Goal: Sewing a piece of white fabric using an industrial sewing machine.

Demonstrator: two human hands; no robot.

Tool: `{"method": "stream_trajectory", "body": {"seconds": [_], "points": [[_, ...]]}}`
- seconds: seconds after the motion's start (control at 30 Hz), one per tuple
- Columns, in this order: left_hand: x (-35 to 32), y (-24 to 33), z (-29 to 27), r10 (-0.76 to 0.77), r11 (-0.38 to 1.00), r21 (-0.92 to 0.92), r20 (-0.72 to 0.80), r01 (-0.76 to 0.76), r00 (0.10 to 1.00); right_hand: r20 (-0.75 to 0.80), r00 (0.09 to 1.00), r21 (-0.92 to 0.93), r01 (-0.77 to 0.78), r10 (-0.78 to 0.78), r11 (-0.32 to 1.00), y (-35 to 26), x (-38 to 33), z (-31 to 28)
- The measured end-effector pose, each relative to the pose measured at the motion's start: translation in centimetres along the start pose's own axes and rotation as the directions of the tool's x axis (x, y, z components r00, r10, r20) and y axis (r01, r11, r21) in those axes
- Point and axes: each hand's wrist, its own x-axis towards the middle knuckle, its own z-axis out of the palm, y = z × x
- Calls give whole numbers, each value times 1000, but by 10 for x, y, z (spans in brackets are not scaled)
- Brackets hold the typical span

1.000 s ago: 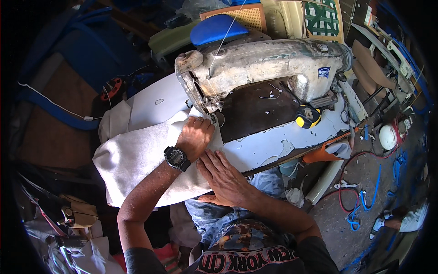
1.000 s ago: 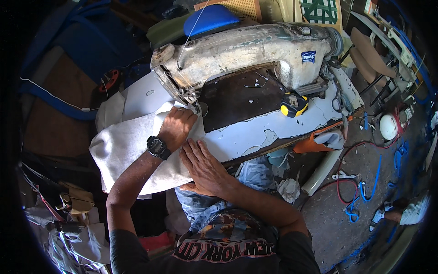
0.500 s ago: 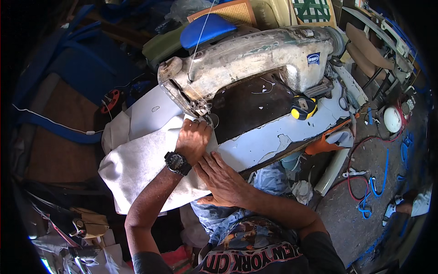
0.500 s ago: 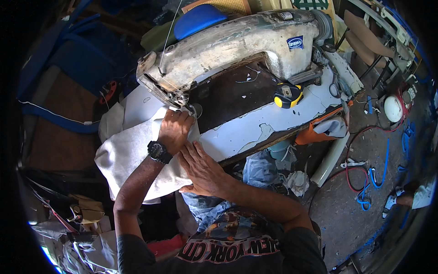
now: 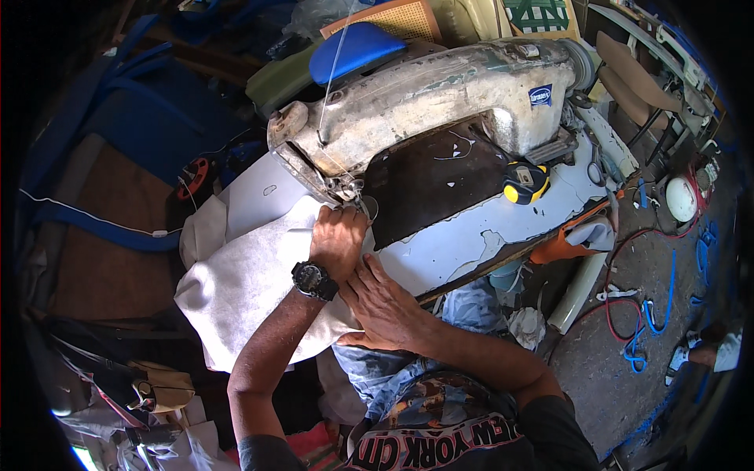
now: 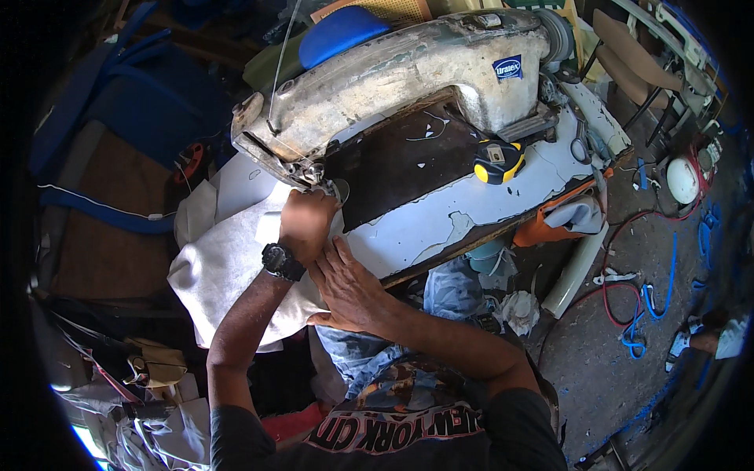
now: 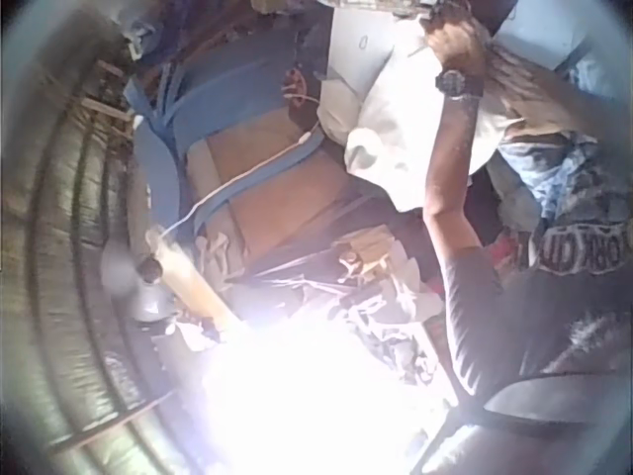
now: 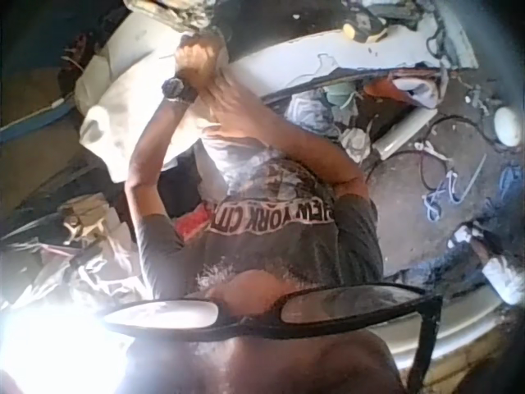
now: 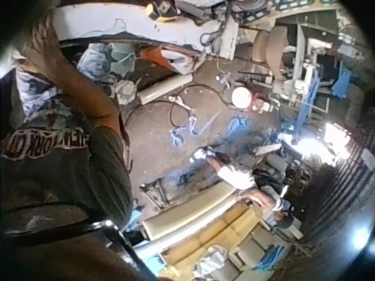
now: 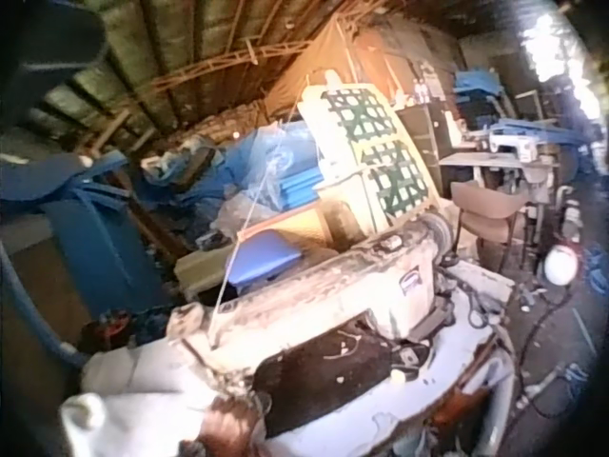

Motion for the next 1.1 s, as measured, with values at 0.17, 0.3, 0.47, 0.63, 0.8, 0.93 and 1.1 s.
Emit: {"method": "stream_trajectory", "body": {"seconds": [0.17,0.3,0.47,0.63,0.8,0.93,1.1], "points": [[-9,5,-8,-87,988,-133,-53,79,995,44,998,61,-37,34,997,-3,-3,0],[-22,4,-14,-168,972,-181,-107,147,980,49,998,10,-42,42,999,-10,-13,-3],[-25,4,-16,-118,984,-143,-68,107,991,94,995,1,-39,38,999,-11,-12,-2],[-20,7,-24,6,999,-50,-21,-8,1000,105,994,20,-37,35,999,-12,-12,-1],[-17,8,-19,90,995,41,-11,-90,996,115,992,51,-52,46,997,-12,-12,1],[-14,9,-20,82,996,38,50,-84,995,100,994,49,-46,41,998,-11,-12,3],[-13,7,-20,65,998,2,29,-65,997,71,997,54,-42,38,998,-8,-8,1]]}}
